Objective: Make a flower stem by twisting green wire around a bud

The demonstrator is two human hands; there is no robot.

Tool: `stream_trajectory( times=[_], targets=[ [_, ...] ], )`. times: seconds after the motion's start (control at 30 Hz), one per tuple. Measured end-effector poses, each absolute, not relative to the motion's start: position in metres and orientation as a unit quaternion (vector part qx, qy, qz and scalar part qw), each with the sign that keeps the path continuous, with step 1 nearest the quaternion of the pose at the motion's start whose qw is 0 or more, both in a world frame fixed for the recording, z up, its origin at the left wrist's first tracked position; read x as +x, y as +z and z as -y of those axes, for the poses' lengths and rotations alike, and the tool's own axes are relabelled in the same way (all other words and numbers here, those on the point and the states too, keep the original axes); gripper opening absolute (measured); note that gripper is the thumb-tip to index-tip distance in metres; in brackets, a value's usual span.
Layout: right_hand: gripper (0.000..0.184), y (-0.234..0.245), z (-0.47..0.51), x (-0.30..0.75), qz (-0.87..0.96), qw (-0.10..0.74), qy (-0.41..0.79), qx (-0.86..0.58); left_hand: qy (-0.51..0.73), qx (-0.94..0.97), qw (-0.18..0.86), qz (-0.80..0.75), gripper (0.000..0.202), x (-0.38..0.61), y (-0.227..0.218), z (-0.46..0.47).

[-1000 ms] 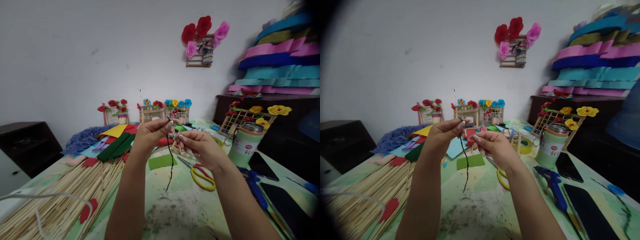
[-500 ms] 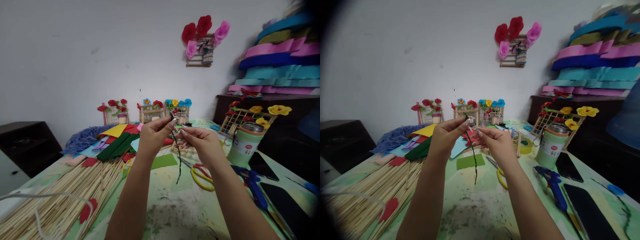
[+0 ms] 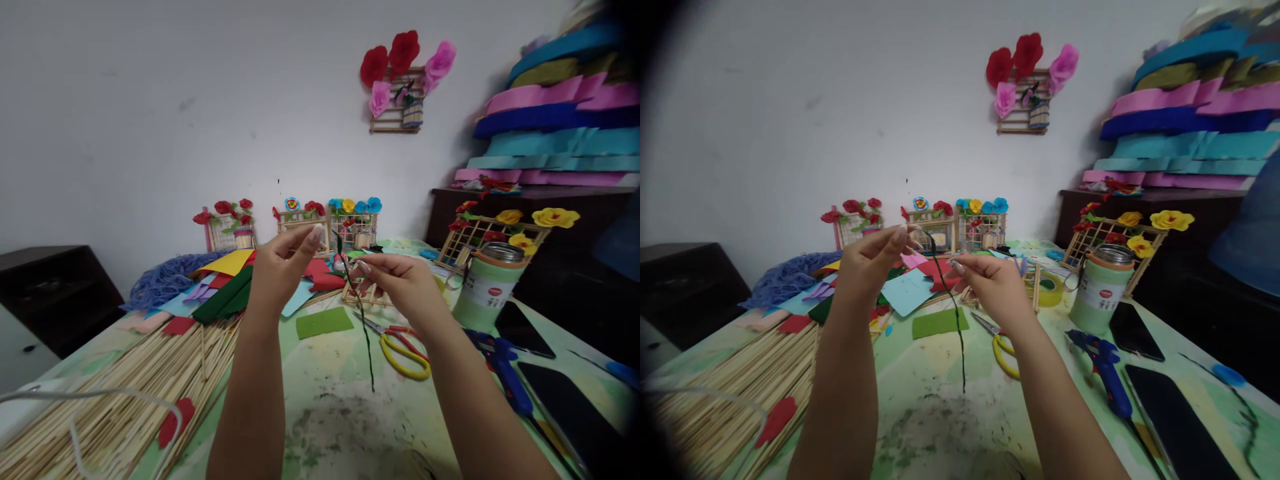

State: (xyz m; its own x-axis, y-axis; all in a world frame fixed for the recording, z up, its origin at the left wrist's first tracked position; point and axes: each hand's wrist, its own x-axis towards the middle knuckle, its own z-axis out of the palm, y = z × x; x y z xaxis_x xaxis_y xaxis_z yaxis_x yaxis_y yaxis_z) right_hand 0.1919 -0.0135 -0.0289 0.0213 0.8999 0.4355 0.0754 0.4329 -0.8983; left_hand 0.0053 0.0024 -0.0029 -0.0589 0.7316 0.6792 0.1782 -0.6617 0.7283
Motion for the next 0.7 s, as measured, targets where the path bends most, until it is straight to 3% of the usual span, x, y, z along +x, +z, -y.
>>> stream_trajectory(
  times=[0.27,0.53,0.7],
  targets=[
    [0.017,-0.023,0.023,0.186,0.664,0.527,0.346,-0.402,0.641,0.669,0.282,-0.250,0.021,0.014,-0.007,-0.011],
    [0.018,-0.027,0.023,0.182,0.657,0.552,0.355,-0.372,0.687,0.585,0.329,-0.279,0.033,0.022,-0.007,-0.015],
    [0.025,-0.028,0.020,0.181,0.640,0.531,0.420,-0.363,0.670,0.604,0.332,-0.277,0.031,0.017,-0.005,-0.013]
  ],
)
